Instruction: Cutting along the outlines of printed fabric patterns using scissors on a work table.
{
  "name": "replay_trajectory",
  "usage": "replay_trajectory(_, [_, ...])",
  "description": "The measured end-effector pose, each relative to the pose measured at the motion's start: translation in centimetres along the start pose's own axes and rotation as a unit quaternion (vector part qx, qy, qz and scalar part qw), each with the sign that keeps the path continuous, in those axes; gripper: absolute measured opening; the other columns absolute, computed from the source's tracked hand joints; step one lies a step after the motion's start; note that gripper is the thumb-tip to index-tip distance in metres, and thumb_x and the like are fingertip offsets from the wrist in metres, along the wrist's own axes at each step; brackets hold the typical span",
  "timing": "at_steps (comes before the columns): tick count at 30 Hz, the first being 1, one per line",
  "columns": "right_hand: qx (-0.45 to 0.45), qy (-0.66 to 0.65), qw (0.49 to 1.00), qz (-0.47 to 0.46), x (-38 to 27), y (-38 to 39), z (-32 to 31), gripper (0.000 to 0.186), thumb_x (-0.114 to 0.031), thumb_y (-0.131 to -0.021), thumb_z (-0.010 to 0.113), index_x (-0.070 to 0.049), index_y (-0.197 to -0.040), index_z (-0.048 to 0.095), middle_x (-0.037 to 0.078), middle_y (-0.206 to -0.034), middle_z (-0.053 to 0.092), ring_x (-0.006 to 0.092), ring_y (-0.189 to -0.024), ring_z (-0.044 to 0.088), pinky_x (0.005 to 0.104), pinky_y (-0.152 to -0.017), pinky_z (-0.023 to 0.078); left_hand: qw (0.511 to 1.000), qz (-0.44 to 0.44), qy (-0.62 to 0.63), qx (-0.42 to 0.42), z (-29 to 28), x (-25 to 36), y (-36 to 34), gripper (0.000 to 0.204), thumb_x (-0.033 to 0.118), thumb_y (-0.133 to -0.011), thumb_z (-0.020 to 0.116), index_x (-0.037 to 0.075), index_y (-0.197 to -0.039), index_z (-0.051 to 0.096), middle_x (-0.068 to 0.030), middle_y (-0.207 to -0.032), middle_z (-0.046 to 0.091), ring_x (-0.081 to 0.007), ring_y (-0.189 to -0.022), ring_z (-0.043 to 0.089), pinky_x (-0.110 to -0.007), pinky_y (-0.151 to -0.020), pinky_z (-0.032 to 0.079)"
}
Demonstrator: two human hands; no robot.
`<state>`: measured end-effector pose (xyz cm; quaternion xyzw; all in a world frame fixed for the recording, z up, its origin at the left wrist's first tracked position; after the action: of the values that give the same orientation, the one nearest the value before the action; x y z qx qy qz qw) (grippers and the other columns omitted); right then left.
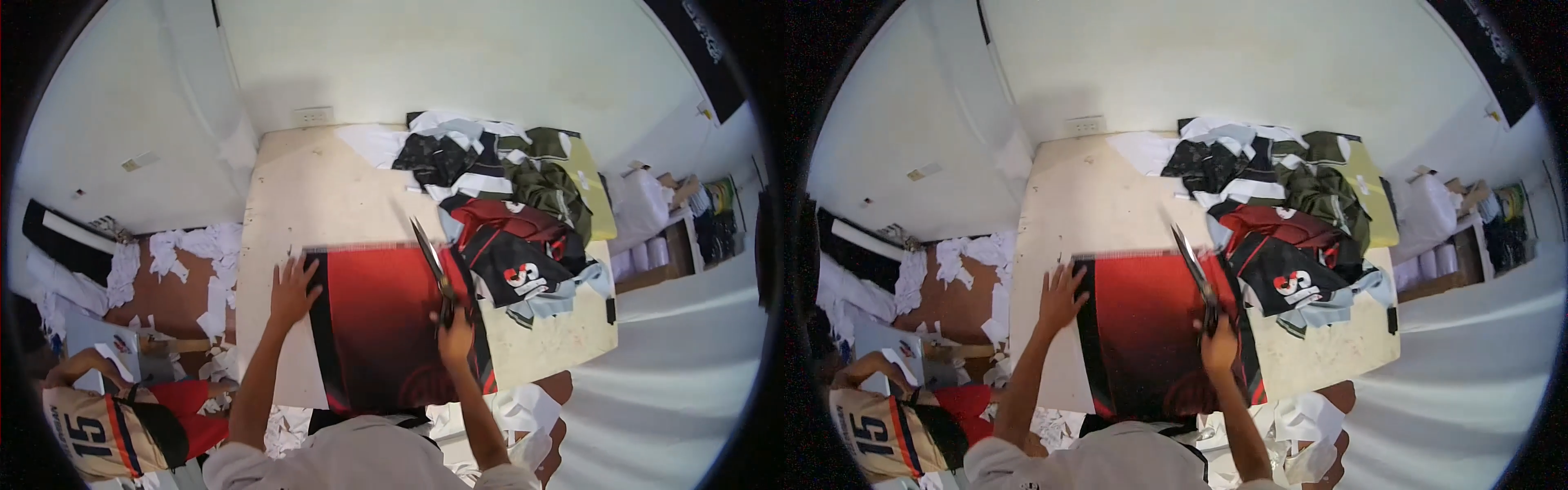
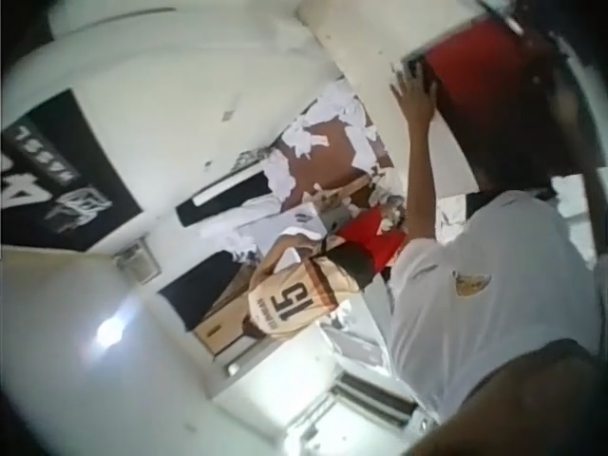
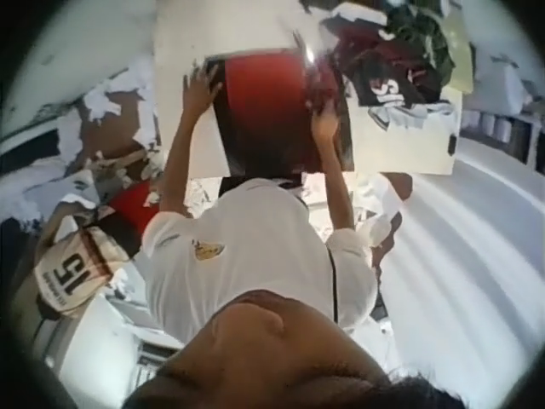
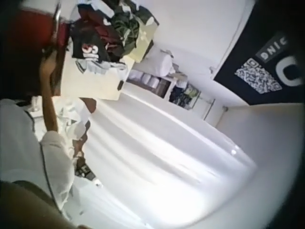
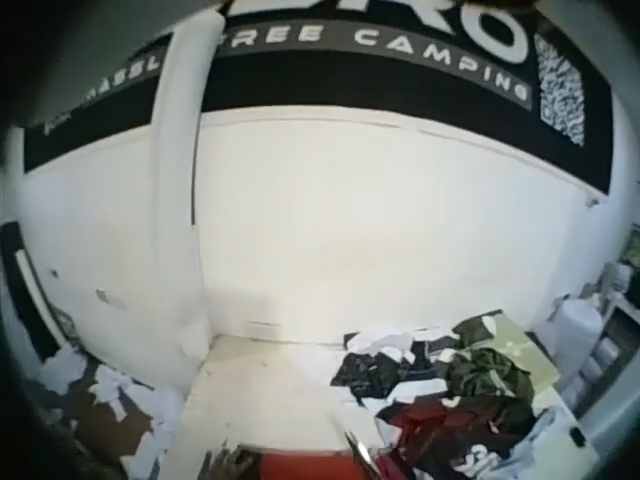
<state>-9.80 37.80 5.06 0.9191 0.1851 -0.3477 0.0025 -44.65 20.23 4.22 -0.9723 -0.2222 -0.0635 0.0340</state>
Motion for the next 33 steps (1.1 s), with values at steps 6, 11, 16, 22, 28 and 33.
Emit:
replay_trajectory(6, [-0.052,-0.038,0.990,-0.123,-9.4,-15.4,6.2,0.027,-0.019,-0.087,0.069,-0.002,-0.100,0.052,0.027,-0.083,0.064,0.0482,-0.083,0.063,0.0562,-0.068,0.046,0.958,-0.158,-0.060,0.233,-7.5,-8.2,-8.7,0.059,0.040,-0.096,0.058,0.014,-0.147,0.044,-0.0189,-0.151,0.041,-0.0394,-0.140,0.038,-0.061,-0.112,0.029])
replay_trajectory(11, [-0.091,-0.049,0.993,-0.060,-11.5,-7.3,1.4,0.030,-0.020,-0.088,0.071,-0.001,-0.099,0.050,0.027,-0.077,0.062,0.0494,-0.080,0.062,0.0566,-0.065,0.043,0.985,0.043,0.165,0.031,-6.8,1.4,-4.5,0.060,0.047,-0.096,0.057,0.018,-0.147,0.045,-0.0154,-0.149,0.046,-0.0369,-0.140,0.041,-0.057,-0.113,0.030])
replay_trajectory(16, [-0.071,-0.003,0.997,-0.022,-6.7,1.8,1.0,0.034,-0.024,-0.089,0.070,0.000,-0.099,0.048,0.029,-0.077,0.061,0.0507,-0.081,0.061,0.0576,-0.066,0.042,0.997,0.071,0.032,-0.013,0.1,1.0,3.6,0.061,0.054,-0.095,0.052,0.029,-0.150,0.042,-0.0084,-0.160,0.030,-0.0313,-0.149,0.025,-0.060,-0.118,0.017])
replay_trajectory(22, [-0.018,0.021,0.994,-0.105,-8.8,-3.6,3.5,0.031,-0.016,-0.086,0.070,0.002,-0.104,0.054,0.030,-0.078,0.063,0.0524,-0.084,0.061,0.0549,-0.069,0.046,0.994,0.094,-0.016,0.043,-2.9,-0.8,-0.2,0.054,0.044,-0.098,0.050,0.025,-0.149,0.044,-0.0122,-0.157,0.036,-0.0335,-0.146,0.031,-0.060,-0.118,0.017])
replay_trajectory(28, [-0.205,-0.100,0.972,0.052,-11.3,8.1,0.2,0.024,-0.012,-0.086,0.066,0.005,-0.099,0.057,0.023,-0.084,0.063,0.0299,-0.072,0.066,0.0475,-0.071,0.051,0.984,0.106,0.140,0.038,-2.8,2.0,9.9,0.064,0.026,-0.092,0.061,0.011,-0.150,0.039,-0.0140,-0.156,0.036,-0.0325,-0.145,0.031,-0.053,-0.120,0.019])
replay_trajectory(33, [-0.409,-0.328,0.827,0.203,-6.4,23.8,4.9,0.045,-0.045,-0.090,0.069,-0.002,-0.088,0.059,0.005,-0.068,0.058,0.0155,-0.062,0.061,0.0293,-0.052,0.049,0.973,0.152,0.173,0.016,-1.6,3.9,17.5,0.058,0.022,-0.091,0.061,0.005,-0.144,0.046,-0.0150,-0.153,0.040,-0.0342,-0.145,0.031,-0.052,-0.120,0.019])
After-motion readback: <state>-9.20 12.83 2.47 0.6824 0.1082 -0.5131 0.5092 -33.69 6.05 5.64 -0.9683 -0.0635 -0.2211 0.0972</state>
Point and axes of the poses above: each hand's wrist, its own y-axis away from the middle knuckle, its own z-axis out of the palm, x = y × z, the point moved 10 cm from there along -y, towards the middle knuckle
